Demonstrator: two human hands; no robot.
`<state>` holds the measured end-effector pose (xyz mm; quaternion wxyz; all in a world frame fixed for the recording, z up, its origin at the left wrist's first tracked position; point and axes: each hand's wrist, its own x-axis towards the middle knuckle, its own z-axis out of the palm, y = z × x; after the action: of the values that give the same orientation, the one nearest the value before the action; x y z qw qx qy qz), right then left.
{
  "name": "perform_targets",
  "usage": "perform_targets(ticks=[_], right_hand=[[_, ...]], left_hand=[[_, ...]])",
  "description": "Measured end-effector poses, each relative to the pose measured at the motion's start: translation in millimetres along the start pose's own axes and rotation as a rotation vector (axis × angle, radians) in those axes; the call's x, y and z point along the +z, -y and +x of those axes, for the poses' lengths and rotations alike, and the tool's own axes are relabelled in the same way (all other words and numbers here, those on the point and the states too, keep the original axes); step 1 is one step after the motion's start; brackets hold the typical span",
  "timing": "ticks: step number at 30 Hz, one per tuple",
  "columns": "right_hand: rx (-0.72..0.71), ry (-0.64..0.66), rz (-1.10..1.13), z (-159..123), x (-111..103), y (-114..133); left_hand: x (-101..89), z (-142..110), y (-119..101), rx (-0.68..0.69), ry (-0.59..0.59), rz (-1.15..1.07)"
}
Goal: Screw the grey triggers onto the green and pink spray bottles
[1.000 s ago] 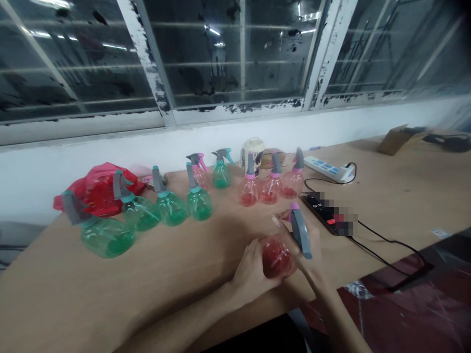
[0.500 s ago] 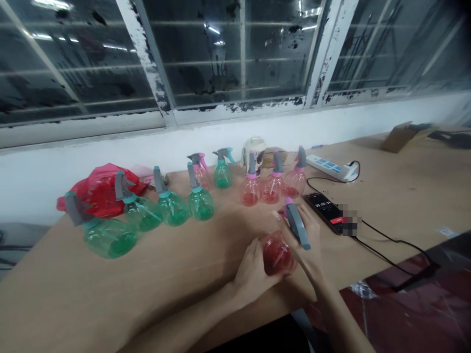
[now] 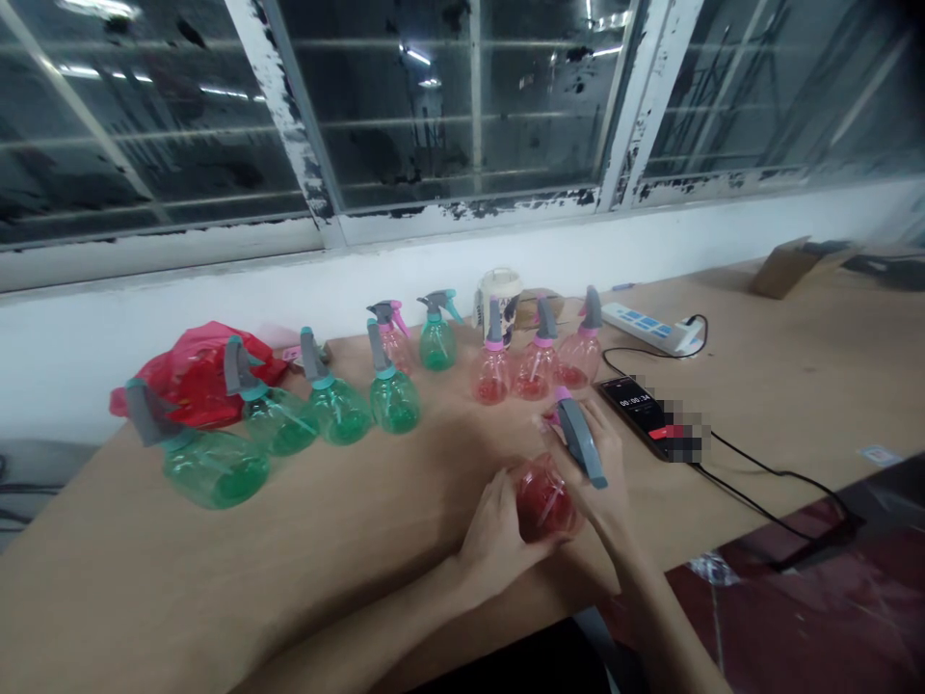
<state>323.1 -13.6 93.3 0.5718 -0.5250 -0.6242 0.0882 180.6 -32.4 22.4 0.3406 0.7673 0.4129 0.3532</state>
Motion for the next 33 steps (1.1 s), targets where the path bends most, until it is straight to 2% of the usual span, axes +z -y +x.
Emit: perform_targets(ticks=[5,9,12,21,33], right_hand=[[0.04,-0.037,0.038,-5.7,1.5,-4.6],[0.157,0.022,0.133,-10.5,2.4,-6.7],[0.205,-0.014,0.142,-10.4,3.7,-4.6],[0.178,-0.01,0.071,-5.7,5.5,-5.4],[0.114,-0.087,0.077,-11.3,7.9,-8.6]], left_hand=[[-0.9,0.9,-0.1,0.011,-0.004,0.0],[-2.9,1.3,-2.7,0.008,0.01,-0.008],[-3.2,1.2,-3.5,-0.001,0.009,-0.009],[-2.3,-1.3,0.2,-0.003,0.013,0.008],[-3.2,0.2,-0.3,0.036,0.015,0.01]])
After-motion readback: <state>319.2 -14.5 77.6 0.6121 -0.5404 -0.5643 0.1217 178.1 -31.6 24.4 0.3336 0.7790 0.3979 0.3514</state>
